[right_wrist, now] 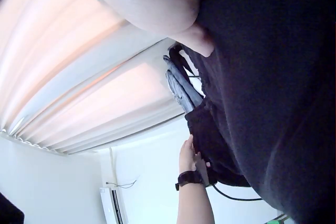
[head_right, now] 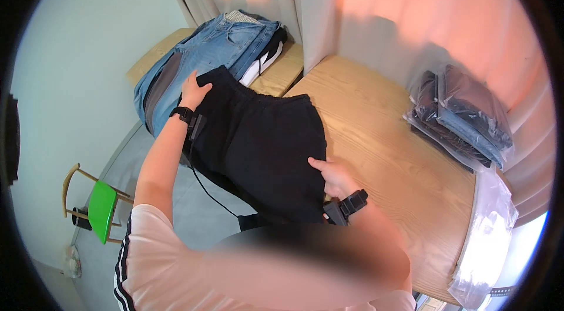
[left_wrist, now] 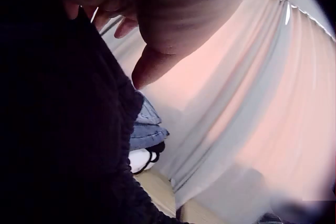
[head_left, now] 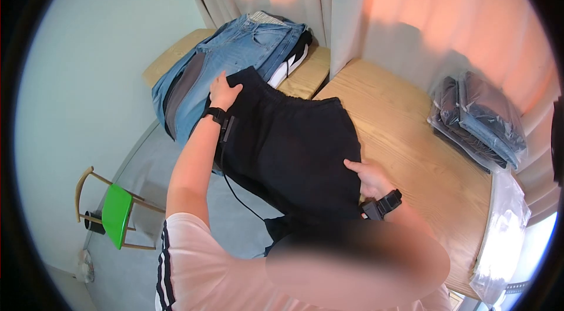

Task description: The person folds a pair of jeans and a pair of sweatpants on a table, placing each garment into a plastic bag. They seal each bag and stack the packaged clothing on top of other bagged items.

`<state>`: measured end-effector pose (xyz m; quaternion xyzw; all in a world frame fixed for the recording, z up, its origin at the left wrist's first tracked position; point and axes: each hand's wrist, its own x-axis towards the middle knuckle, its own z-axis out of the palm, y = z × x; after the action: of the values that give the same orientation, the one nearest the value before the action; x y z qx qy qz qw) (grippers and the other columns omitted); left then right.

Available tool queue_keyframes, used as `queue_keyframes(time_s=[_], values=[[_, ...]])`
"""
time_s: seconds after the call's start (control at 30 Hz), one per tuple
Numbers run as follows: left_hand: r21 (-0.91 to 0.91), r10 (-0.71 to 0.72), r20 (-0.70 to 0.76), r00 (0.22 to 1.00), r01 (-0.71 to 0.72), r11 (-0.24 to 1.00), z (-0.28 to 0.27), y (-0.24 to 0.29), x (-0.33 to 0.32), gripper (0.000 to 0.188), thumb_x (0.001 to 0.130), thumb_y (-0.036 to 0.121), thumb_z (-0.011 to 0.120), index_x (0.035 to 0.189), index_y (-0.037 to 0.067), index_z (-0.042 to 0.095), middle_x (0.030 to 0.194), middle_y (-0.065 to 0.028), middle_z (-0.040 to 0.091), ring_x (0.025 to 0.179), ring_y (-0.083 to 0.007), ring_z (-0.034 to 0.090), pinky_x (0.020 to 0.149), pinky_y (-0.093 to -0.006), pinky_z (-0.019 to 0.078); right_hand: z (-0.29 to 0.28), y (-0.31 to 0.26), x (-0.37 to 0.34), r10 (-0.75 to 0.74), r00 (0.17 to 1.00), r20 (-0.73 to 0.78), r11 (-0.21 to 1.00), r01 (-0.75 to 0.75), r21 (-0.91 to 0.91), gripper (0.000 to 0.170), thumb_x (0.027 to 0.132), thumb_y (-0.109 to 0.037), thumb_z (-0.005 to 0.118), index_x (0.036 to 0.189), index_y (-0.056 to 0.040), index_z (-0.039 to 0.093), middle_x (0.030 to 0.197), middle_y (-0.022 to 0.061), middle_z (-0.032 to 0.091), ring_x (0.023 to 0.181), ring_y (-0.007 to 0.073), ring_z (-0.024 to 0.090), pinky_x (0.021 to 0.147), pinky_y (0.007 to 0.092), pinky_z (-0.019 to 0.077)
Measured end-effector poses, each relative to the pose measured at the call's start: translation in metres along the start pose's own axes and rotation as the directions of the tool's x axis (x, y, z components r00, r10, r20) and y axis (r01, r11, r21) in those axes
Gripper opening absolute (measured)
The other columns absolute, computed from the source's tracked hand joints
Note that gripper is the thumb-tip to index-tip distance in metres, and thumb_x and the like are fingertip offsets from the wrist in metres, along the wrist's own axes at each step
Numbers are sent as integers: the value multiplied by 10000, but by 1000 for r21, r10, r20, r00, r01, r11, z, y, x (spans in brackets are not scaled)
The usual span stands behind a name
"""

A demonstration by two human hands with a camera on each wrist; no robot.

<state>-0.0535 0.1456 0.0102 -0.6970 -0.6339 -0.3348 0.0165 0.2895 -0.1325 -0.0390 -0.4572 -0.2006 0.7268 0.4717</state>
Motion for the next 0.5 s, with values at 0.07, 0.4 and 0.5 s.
queue_keyframes(time_s=[0.07, 0.4, 0.5], values=[[45, -57, 9, 998, 57, 997, 10, 3, 4, 753, 717, 358, 722, 1330, 64, 397, 1314, -190, 453, 1204, -338, 436, 1021, -446, 314, 2, -1, -2, 0, 1000, 4, 1000, 0, -5, 391, 902, -139, 564, 1233, 42, 461, 1201, 167, 548, 1062, 270, 562, 939, 415, 454], [318, -141, 254, 957, 55, 946, -23, 55, -30, 419, 794, 450, 625, 1026, 103, 659, 986, -132, 668, 955, -292, 623, 870, -499, 321, 19, -10, -17, 47, 999, -3, 999, -47, 7, 556, 878, -263, 609, 1319, 2, 398, 1308, 136, 485, 1155, 255, 501, 993, 380, 403], [115, -44, 154, 987, 26, 993, -62, 49, -48, 495, 804, 521, 576, 1030, 90, 665, 981, -169, 662, 967, -322, 614, 859, -483, 346, 15, -12, -6, 39, 999, -31, 998, -40, -46, 471, 878, -258, 601, 1246, 8, 478, 1221, 138, 554, 1115, 252, 526, 960, 391, 424]])
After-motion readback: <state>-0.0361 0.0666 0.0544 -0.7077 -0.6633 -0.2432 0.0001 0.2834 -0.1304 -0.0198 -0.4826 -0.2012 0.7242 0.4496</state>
